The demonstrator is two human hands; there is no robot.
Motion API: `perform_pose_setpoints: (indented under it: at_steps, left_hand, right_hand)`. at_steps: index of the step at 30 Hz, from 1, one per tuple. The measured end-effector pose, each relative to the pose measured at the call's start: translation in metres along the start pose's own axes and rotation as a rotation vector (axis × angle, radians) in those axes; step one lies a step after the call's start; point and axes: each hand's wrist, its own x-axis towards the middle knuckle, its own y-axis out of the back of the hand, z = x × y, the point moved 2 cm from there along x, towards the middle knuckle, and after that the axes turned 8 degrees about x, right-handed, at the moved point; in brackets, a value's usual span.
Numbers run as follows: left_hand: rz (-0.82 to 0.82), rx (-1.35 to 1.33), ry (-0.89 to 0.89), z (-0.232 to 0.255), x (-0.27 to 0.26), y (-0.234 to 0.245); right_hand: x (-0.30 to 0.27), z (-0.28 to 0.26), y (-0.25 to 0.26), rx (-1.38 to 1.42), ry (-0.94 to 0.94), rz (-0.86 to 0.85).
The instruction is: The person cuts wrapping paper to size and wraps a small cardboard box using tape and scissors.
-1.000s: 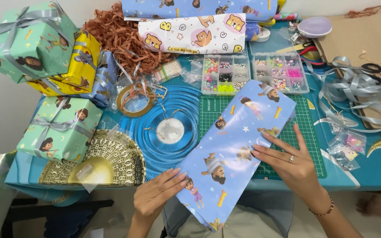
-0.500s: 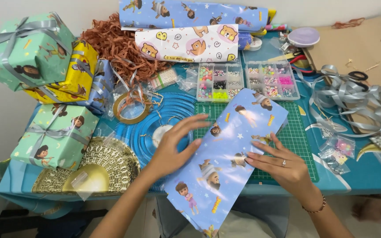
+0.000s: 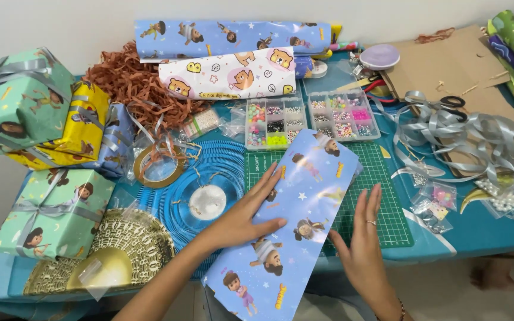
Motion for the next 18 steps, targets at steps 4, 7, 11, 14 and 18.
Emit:
perform_pose_setpoints:
  at_steps: [4, 7, 11, 14, 18]
  left_hand:
    - [0.064, 0.433, -0.058, 0.0, -0.001, -0.004]
    - [0.077, 0.602, -0.164, 0.006, -0.003, -0.008]
    - [0.039, 0.515, -0.198, 0.012, -0.01, -0.017]
    - [0.143, 0.733, -0.163, 0.01, -0.017, -0.027]
    - [0.205, 0.827, -0.177, 0.01, -0.023, -0.031]
  right_hand:
    - [0.003, -0.002, -0.009, -0.062, -0.044, -0.295]
    - [0.006, -0.021, -0.014, 0.087, -0.021, -0.289]
    - [0.013, -0.034, -0.017, 0.27, 0.01, -0.25]
    - [0.017, -0.032, -0.027, 0.501, -0.15, -0.209]
    - [0.02, -0.036, -0.035, 0.789, -0.535, -0.139]
